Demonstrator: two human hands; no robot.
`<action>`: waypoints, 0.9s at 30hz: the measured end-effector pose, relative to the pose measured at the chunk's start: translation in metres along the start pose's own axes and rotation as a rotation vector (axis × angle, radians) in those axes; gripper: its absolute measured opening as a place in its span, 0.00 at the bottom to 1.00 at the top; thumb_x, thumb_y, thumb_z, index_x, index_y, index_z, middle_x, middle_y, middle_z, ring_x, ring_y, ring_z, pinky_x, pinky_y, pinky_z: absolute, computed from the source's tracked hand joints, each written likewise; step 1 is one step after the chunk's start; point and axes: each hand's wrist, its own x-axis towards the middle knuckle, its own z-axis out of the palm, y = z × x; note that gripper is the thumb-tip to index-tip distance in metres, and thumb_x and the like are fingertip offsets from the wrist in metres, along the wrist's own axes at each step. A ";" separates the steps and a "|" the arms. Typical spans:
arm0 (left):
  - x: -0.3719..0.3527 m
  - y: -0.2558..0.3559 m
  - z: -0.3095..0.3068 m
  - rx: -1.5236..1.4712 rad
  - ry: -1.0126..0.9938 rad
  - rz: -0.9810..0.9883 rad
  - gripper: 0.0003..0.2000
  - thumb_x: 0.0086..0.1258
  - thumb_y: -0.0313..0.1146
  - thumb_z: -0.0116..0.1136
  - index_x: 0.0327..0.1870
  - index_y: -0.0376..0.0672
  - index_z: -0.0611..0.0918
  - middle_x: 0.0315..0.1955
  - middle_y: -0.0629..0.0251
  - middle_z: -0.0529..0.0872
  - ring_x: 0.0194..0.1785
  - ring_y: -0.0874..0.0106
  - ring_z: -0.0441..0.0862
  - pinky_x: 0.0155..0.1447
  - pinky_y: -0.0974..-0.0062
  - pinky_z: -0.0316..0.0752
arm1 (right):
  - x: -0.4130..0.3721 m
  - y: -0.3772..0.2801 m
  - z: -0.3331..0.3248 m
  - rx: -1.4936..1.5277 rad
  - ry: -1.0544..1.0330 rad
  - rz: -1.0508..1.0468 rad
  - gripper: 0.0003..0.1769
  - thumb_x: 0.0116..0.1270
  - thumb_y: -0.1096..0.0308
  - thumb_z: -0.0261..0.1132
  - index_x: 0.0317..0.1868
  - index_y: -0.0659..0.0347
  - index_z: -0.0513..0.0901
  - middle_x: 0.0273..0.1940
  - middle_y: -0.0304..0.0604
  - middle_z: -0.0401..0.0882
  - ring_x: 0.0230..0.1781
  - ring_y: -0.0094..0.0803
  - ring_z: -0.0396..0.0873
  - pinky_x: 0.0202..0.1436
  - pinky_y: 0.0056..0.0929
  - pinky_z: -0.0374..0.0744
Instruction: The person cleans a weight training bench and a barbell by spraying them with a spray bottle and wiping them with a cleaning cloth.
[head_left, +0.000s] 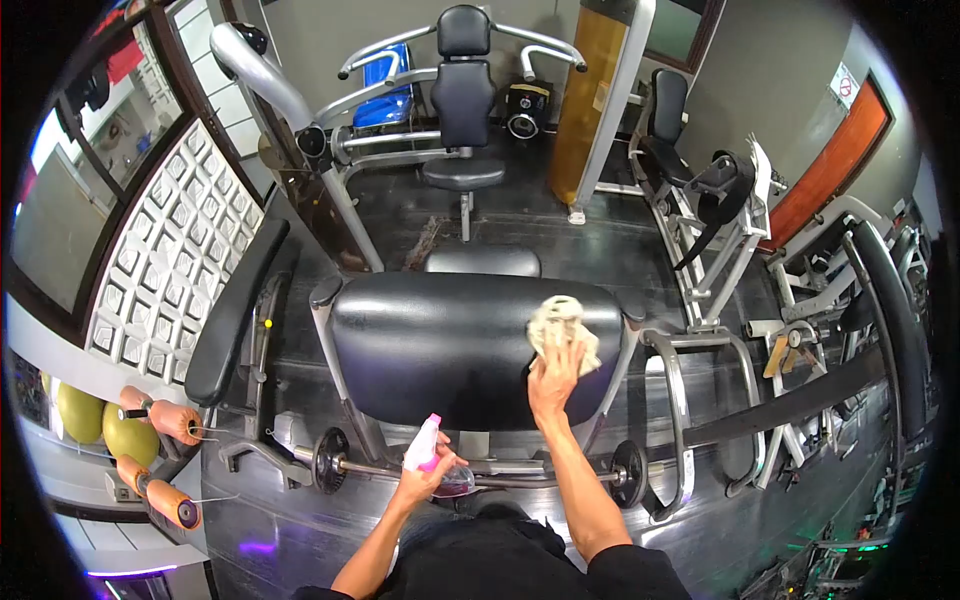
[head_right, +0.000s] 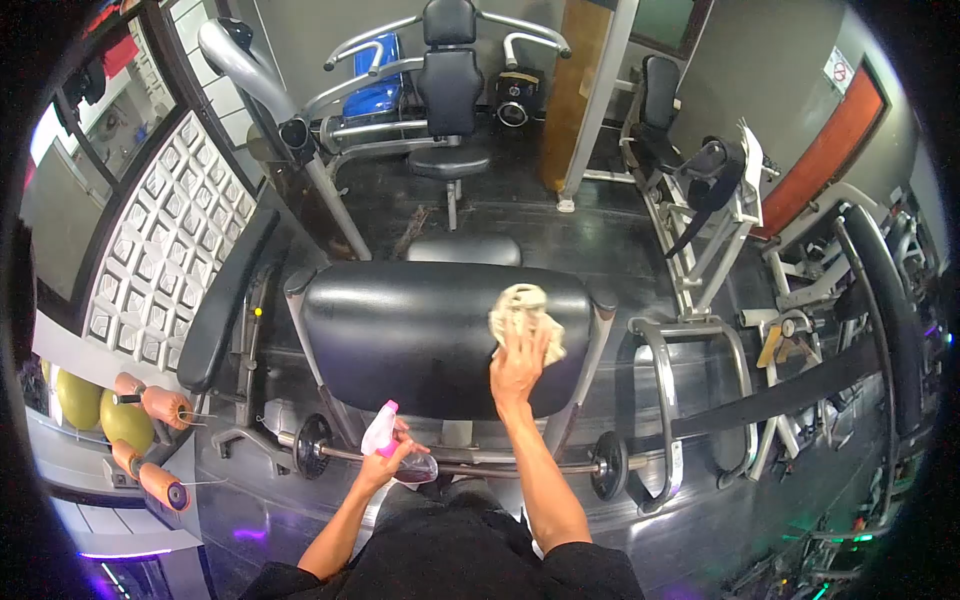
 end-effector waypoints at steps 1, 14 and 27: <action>-0.001 0.002 0.000 0.004 0.002 -0.003 0.13 0.70 0.21 0.57 0.52 0.36 0.70 0.28 0.68 0.80 0.39 0.68 0.87 0.47 0.71 0.80 | -0.004 -0.005 0.009 0.045 0.002 -0.068 0.28 0.58 0.74 0.64 0.63 0.55 0.78 0.64 0.52 0.74 0.69 0.55 0.66 0.74 0.54 0.59; 0.009 0.009 0.019 0.045 -0.076 0.021 0.13 0.69 0.20 0.56 0.51 0.37 0.69 0.28 0.66 0.77 0.35 0.72 0.82 0.49 0.61 0.83 | 0.028 0.039 -0.064 0.065 -0.160 -0.175 0.33 0.51 0.80 0.64 0.62 0.53 0.78 0.63 0.45 0.75 0.68 0.47 0.68 0.74 0.48 0.63; -0.013 0.026 0.001 0.058 0.090 -0.003 0.14 0.70 0.21 0.57 0.53 0.35 0.70 0.27 0.67 0.80 0.35 0.72 0.84 0.44 0.74 0.78 | 0.049 -0.117 0.030 0.263 -0.445 -0.662 0.26 0.59 0.76 0.60 0.59 0.47 0.80 0.65 0.44 0.73 0.70 0.40 0.67 0.76 0.45 0.61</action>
